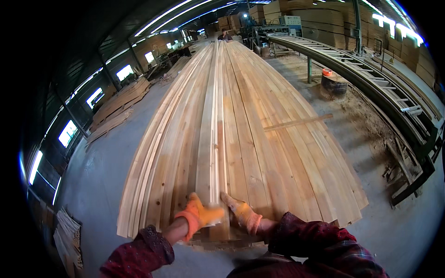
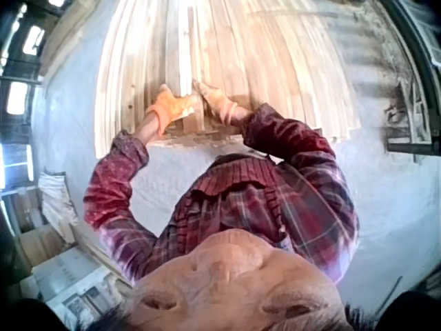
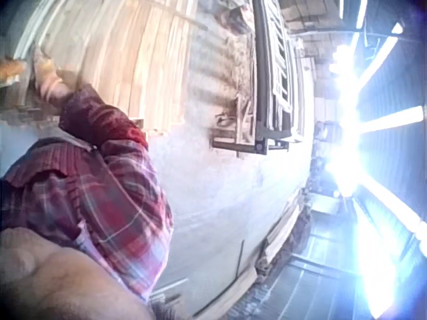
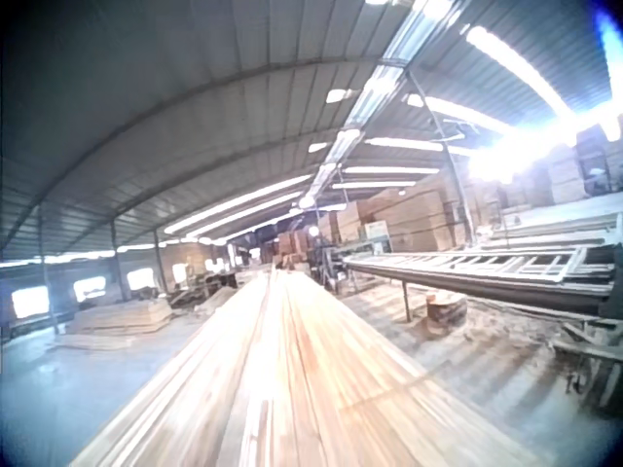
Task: The person repeatedly picks up long wooden planks from a large floor pile and places them onto a metal rack. The worker wears orange gloves and handles the planks one by one, moving them from the floor to the rack structure in a warehouse setting.
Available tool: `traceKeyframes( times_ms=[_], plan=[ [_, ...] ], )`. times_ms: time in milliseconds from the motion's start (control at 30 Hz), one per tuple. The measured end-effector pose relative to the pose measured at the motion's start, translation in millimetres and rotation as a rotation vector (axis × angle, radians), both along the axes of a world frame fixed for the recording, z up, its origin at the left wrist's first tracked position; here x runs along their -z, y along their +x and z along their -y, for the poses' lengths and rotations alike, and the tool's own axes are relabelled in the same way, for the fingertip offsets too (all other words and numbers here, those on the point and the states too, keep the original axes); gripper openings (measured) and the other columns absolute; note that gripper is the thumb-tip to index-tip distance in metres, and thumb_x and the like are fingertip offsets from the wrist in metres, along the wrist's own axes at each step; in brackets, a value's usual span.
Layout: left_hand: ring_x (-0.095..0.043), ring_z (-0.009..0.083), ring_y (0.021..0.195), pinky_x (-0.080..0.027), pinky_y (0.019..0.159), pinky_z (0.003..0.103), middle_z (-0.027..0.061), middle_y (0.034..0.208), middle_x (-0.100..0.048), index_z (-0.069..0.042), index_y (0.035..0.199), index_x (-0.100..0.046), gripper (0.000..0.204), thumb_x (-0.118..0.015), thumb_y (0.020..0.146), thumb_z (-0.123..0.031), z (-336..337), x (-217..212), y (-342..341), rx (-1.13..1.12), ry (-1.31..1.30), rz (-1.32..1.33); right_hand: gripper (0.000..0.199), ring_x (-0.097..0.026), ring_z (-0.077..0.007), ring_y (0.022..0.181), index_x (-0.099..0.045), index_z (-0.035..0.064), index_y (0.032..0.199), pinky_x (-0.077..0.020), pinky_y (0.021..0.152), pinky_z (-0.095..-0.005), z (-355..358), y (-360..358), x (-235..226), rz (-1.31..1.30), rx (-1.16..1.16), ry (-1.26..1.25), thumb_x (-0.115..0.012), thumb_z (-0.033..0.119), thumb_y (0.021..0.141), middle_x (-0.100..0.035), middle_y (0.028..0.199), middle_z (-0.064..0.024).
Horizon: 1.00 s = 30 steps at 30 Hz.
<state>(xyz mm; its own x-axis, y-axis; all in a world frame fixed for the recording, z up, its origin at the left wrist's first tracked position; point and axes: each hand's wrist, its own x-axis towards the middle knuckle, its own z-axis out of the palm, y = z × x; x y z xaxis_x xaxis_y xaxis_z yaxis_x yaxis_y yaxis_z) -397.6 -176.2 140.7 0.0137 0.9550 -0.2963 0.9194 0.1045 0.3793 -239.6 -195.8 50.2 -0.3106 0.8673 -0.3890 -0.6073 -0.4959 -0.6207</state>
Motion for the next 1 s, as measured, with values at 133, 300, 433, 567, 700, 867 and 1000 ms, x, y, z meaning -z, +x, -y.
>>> traceKeyframes(
  times_ms=[133,300,433,567,700,867,1000],
  plan=[
    [-0.064,0.0302,0.113,-0.052,0.097,0.040,0.0260,0.122,-0.065,0.018,0.140,-0.038,0.111,-0.089,0.065,-0.045,-1,-27,-32,-0.113,-0.015,0.162,0.043,-0.069,-0.0200,0.089,-0.064,0.0040,0.131,-0.0576,0.076,-0.0345,4,12,-12,0.044,-0.075,0.089,-0.061,0.036,0.102,-0.071,0.113,-0.0090],
    [-0.070,0.0229,0.089,-0.058,0.070,0.034,0.0203,0.108,-0.071,0.013,0.126,-0.056,0.087,-0.089,0.071,-0.045,-11,-137,-45,0.008,0.073,0.137,0.044,-0.069,-0.0249,0.098,-0.066,0.0045,0.127,-0.0565,0.084,-0.0388,-17,10,16,-0.136,-0.150,-0.032,-0.065,0.039,0.099,-0.070,0.114,-0.0119],
    [-0.072,0.0280,0.083,-0.054,0.085,0.041,0.0127,0.097,-0.074,0.005,0.115,-0.064,0.088,-0.061,0.082,-0.076,-6,-198,-90,0.825,0.437,0.197,0.052,-0.063,-0.0196,0.066,-0.072,0.0066,0.115,-0.0474,0.055,-0.0335,12,26,-42,0.074,-0.266,-0.003,-0.071,0.053,0.091,-0.069,0.085,-0.0068],
    [-0.072,0.0276,0.087,-0.054,0.089,0.040,0.0136,0.103,-0.075,0.003,0.128,-0.062,0.086,-0.047,0.094,-0.075,33,-220,-17,0.283,0.163,0.396,0.062,-0.063,-0.0210,0.069,-0.070,0.0067,0.120,-0.0485,0.058,-0.0350,-8,33,0,0.098,-0.178,0.045,-0.066,0.061,0.091,-0.070,0.089,-0.0078],
    [-0.070,0.0266,0.086,-0.053,0.090,0.038,0.0140,0.099,-0.074,-0.001,0.137,-0.058,0.073,-0.051,0.098,-0.062,46,-29,-110,0.413,0.290,0.179,0.074,-0.061,-0.0292,0.118,-0.047,0.0095,0.149,-0.0517,0.098,-0.0452,-4,2,0,-0.529,-0.166,0.110,-0.053,0.063,0.098,-0.061,0.135,-0.0156],
    [-0.068,0.0307,0.095,-0.052,0.093,0.040,0.0199,0.109,-0.070,-0.001,0.143,-0.050,0.071,-0.066,0.093,-0.048,96,-49,-12,0.183,0.035,-0.152,0.079,-0.053,-0.0301,0.133,-0.040,0.0038,0.153,-0.0466,0.108,-0.0450,-4,4,2,-0.518,-0.247,0.221,-0.050,0.062,0.100,-0.054,0.147,-0.0140],
    [-0.064,0.0381,0.110,-0.050,0.097,0.045,0.0238,0.123,-0.065,-0.001,0.149,-0.041,0.087,-0.076,0.084,-0.047,80,-80,-47,0.196,-0.171,0.093,0.070,-0.057,-0.0264,0.127,-0.048,0.0031,0.147,-0.0474,0.104,-0.0329,-25,16,59,-0.131,-0.265,0.409,-0.052,0.056,0.101,-0.059,0.140,-0.0131]
  ],
)
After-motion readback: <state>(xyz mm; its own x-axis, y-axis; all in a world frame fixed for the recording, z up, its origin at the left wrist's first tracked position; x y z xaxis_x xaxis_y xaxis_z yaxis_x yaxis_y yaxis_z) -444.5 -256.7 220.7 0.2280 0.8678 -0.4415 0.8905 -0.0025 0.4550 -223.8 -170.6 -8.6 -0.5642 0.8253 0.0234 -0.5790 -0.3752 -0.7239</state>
